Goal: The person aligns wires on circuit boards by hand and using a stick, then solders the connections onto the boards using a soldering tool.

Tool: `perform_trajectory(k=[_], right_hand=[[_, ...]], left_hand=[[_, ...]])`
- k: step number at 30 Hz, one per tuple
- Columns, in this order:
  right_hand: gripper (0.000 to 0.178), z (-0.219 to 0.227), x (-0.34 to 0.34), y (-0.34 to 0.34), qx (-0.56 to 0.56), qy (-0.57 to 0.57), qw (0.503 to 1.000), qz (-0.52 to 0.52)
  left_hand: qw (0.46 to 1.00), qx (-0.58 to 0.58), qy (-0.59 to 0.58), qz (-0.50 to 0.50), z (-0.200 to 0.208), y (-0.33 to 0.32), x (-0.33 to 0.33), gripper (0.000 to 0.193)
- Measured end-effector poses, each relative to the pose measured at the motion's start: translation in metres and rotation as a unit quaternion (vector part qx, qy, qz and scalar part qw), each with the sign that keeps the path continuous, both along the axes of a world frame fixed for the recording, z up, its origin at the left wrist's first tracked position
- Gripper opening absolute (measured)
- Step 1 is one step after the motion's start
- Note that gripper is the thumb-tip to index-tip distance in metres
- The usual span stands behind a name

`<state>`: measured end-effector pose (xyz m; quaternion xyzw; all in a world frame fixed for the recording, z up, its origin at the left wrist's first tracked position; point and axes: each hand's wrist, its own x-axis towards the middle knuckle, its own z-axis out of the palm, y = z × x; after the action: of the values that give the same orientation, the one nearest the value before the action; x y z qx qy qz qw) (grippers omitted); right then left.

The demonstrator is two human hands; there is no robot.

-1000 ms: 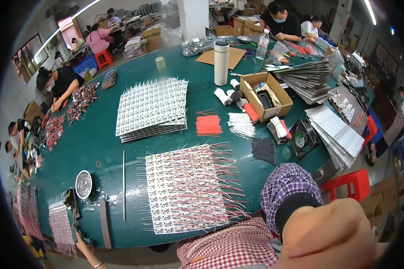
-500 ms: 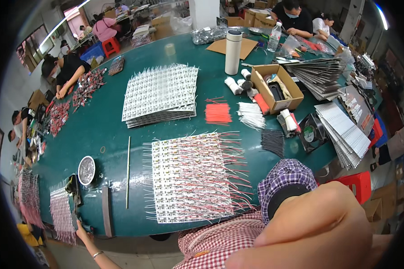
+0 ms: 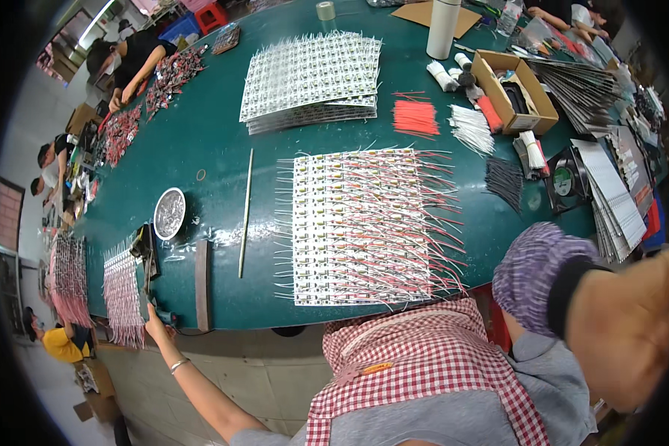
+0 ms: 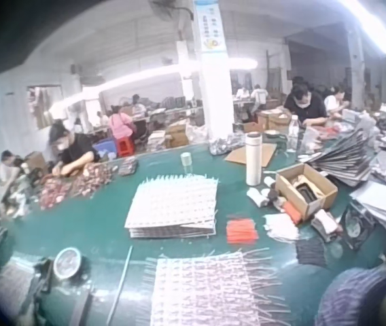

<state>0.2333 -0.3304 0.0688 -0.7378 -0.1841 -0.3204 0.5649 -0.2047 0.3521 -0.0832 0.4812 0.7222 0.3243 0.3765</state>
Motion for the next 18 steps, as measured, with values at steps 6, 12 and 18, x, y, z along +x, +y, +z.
perform_trajectory(k=[6,12,18], right_hand=[[0.017,-0.017,0.022,-0.044,-0.022,0.055,0.997,-0.051],[0.017,-0.036,0.037,-0.057,-0.04,0.069,0.995,-0.059],[0.017,-0.043,0.039,-0.057,-0.033,0.073,0.995,-0.056]], left_hand=[[0.995,0.006,0.079,-0.055,0.0,0.007,-0.01,0.064],[0.907,0.056,0.392,-0.143,0.007,0.007,-0.007,0.086],[0.861,0.052,0.49,-0.126,0.044,-0.045,0.028,0.082]])
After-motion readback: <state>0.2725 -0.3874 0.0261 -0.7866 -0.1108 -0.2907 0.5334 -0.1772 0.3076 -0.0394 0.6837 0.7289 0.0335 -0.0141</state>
